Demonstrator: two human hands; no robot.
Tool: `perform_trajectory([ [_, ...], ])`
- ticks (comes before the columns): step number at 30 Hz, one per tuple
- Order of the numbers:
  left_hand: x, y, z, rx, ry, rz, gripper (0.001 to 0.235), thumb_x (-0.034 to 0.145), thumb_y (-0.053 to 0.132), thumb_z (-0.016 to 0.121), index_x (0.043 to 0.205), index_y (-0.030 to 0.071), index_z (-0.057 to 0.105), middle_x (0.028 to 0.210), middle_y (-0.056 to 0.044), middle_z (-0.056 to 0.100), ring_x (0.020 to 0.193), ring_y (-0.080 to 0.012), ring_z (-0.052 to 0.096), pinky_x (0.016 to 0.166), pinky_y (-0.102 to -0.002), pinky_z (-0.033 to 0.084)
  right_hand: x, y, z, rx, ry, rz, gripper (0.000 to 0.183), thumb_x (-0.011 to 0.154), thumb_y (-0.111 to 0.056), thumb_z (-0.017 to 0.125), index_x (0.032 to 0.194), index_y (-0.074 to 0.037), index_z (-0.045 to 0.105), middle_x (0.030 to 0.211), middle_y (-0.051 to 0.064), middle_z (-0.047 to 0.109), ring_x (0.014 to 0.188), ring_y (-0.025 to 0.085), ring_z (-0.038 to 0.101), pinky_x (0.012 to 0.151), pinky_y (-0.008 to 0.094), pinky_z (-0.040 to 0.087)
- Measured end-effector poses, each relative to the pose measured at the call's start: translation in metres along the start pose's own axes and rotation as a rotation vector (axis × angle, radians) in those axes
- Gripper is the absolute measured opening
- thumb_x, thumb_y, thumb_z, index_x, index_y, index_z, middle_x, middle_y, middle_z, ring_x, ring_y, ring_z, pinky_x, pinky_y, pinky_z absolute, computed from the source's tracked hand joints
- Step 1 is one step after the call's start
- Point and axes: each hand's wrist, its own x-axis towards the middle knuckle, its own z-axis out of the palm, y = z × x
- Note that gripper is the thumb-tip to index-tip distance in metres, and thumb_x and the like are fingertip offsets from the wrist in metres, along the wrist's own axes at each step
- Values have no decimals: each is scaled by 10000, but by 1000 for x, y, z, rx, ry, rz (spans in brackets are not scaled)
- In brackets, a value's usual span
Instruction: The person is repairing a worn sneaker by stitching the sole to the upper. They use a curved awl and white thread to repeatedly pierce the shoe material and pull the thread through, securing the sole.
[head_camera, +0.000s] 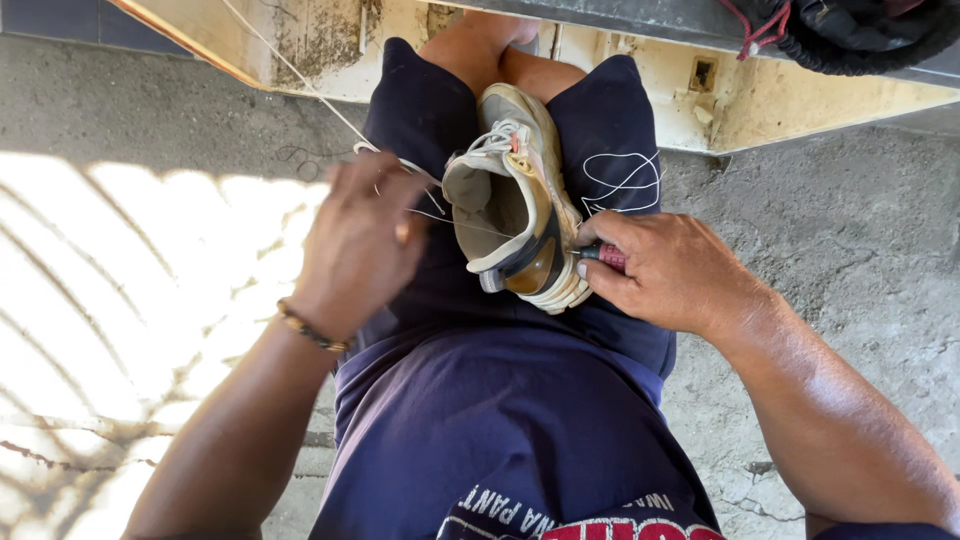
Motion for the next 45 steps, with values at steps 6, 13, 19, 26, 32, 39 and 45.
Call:
perform_trajectory([
  [6, 4, -12, 23, -244, -46, -78, 95, 959, 216, 885, 996, 170, 810, 1130, -101, 702, 1104, -443, 702, 944, -515, 588, -5, -5, -4, -20, -13, 3, 326, 982, -425, 732, 1252, -243, 748, 1021, 160, 872, 1064, 457, 817, 937, 640, 628],
  [13, 7, -6, 22, -107, -159, -156, 216, 921, 235, 912, 1112, 154, 853, 1122, -126, 716, 1114, -423, 710, 929, -535, 609, -2, -3, -4, -47, -44, -2, 313, 1007, -415, 718, 1266, -239, 725, 1027, 143, 862, 1073, 433, 819, 930, 617, 637],
  [19, 6, -19, 23, -258, -124, -145, 82, 956, 212, 870, 1003, 186, 808, 1134, -125, 713, 1117, -456, 695, 940, -547, 588, -4, -7, -6, -22, -43, 25, 312, 1013, -413, 704, 1277, -247, 726, 1033, 159, 863, 1082, 449, 810, 935, 634, 629],
  [26, 12, -9, 1, -525, -190, -208, 100, 991, 242, 844, 1045, 163, 812, 1232, -113, 749, 1170, -381, 717, 956, -476, 610, -7, -8, -6, -29, -43, 25, 289, 1030, -407, 693, 1276, -260, 734, 1046, 115, 867, 1083, 425, 814, 932, 613, 632],
  [32, 32, 24, -43, -1594, -507, -179, 121, 1178, 182, 655, 1174, 81, 721, 1255, -137, 773, 1081, -217, 790, 878, -288, 671, -1, -16, -3, -302, -80, -2, 336, 1097, -496, 622, 1311, -257, 719, 1155, 24, 856, 1133, 406, 783, 924, 621, 615],
  [39, 55, 40, 36, -676, -656, -116, 273, 994, 148, 670, 1189, 149, 861, 1109, -157, 864, 1122, -422, 825, 995, -534, 647, -2, -16, 11, -330, -43, -13, 334, 1093, -490, 528, 1121, -183, 656, 899, 130, 795, 947, 461, 795, 841, 620, 634],
  [45, 54, 37, 75, -700, -833, -335, 329, 992, 209, 746, 1283, 247, 896, 1075, -93, 895, 1035, -330, 873, 900, -423, 691, -2, -12, 6, -193, -112, -13, 317, 1065, -474, 597, 1144, -168, 626, 915, 163, 808, 993, 486, 804, 841, 652, 634],
])
